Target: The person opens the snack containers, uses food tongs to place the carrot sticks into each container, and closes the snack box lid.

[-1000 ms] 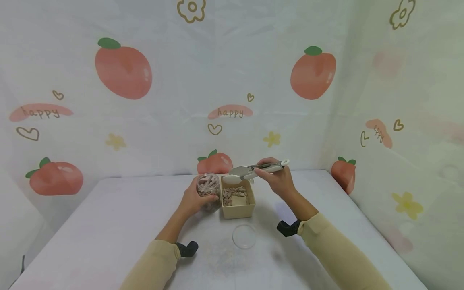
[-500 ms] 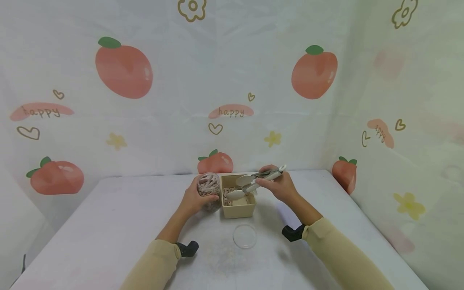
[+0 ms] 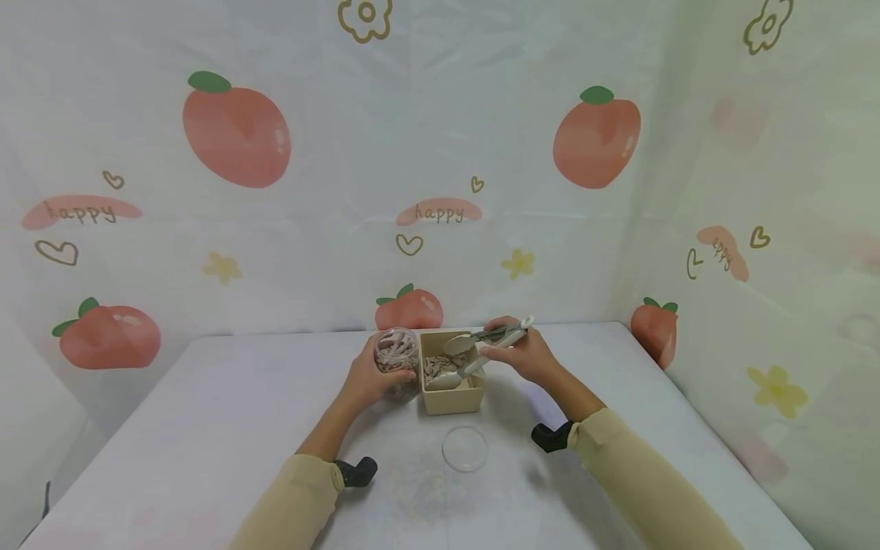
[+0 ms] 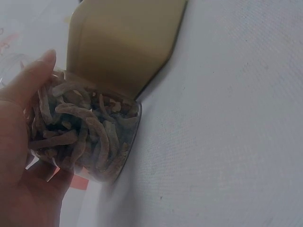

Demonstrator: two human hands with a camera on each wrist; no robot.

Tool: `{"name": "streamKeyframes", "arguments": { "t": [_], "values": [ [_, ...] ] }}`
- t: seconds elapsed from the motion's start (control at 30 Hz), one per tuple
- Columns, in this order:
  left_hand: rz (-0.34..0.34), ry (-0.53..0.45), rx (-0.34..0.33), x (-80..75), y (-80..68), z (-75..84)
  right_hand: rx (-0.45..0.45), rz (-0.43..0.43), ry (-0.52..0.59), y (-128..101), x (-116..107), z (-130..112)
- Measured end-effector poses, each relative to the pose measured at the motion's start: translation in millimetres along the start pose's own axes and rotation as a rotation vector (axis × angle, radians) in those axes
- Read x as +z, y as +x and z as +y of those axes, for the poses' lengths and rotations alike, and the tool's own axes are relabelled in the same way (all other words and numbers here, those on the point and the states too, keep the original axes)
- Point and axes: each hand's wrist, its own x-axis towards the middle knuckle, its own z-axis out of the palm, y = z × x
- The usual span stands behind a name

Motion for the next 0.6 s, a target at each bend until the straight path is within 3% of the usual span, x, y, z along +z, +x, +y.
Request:
{"name": "streamKeyframes", "arguments": {
  "t": [0.23,0.6],
  "values": [
    [-0.002,-0.005,0.007,0.5,0.2,-0.1,-0.006,0.043,0.072,1.2,6.7,6.9],
    [0.0,-0.012,-0.001,1.0,-1.0,1.5,0.096,0.129,0.092,4.8,18.4,7.3]
  ]
}}
